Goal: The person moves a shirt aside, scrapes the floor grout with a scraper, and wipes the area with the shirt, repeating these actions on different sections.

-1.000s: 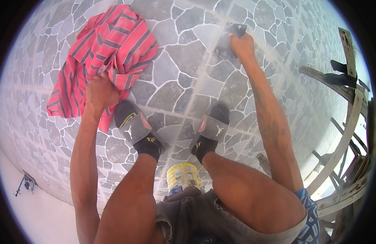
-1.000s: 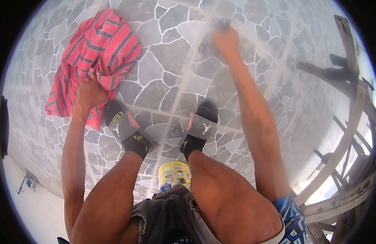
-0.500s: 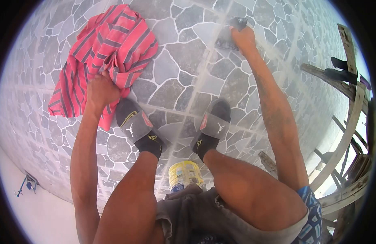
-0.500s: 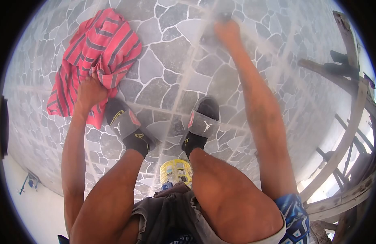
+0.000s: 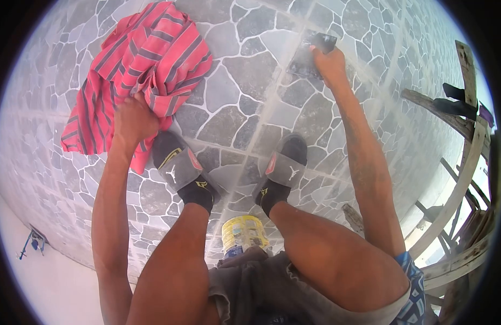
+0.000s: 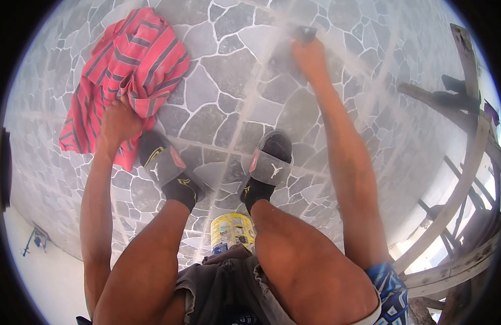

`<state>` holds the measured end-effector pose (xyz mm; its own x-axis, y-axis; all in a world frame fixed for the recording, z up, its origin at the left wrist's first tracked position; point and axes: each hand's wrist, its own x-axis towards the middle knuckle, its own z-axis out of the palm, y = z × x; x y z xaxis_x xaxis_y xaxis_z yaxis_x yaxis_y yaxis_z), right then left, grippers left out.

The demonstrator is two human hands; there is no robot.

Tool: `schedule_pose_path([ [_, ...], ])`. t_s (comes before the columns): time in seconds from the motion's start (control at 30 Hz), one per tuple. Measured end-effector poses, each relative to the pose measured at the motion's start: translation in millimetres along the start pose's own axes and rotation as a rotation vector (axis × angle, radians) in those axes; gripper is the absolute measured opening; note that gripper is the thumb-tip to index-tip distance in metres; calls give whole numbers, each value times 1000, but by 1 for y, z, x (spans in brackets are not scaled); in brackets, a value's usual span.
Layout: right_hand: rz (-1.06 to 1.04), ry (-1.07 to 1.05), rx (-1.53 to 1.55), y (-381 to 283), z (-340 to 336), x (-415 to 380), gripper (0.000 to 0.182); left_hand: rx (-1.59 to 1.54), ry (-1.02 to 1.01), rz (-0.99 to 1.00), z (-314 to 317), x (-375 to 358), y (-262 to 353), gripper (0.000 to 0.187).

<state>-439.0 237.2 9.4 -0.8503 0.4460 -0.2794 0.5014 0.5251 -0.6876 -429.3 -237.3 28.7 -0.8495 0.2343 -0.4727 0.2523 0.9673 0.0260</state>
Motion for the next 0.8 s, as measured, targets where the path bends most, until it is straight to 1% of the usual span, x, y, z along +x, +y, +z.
schedule_pose_path([
  [0.07, -31, -24, 29, 11, 3, 16, 43, 6, 21, 12, 4, 2, -2, 43],
  [0.17, 152, -105, -6, 11, 7, 53, 42, 10, 0, 25, 1, 5, -4, 43],
  [0.2, 139, -53, 1, 10, 3, 47, 41, 2, -11, 22, -1, 5, -3, 43],
  [0.3, 73, 60, 5, -12, 3, 10, 40, 32, 55, 47, -2, 1, 0, 43],
  [0.4, -122, 108, 17, 19, 7, 10, 44, -9, 37, 7, -4, -1, 3, 44],
  [0.5, 221, -54, -42, -12, 0, 39, 48, -37, 27, 23, -2, 2, 0, 44],
  [0.6, 123, 87, -100, 10, 11, 57, 48, 8, 27, 42, -4, 2, 0, 43],
  [0.63, 63, 67, 39, 0, 7, 41, 47, 18, 31, 38, -4, 5, -1, 43],
  [0.73, 73, 47, 163, -20, 3, 2, 48, 21, 24, 39, 5, 0, -4, 45],
  [0.8, 6, 44, 100, 11, 13, 25, 46, 1, 66, 54, 5, 1, -5, 45],
])
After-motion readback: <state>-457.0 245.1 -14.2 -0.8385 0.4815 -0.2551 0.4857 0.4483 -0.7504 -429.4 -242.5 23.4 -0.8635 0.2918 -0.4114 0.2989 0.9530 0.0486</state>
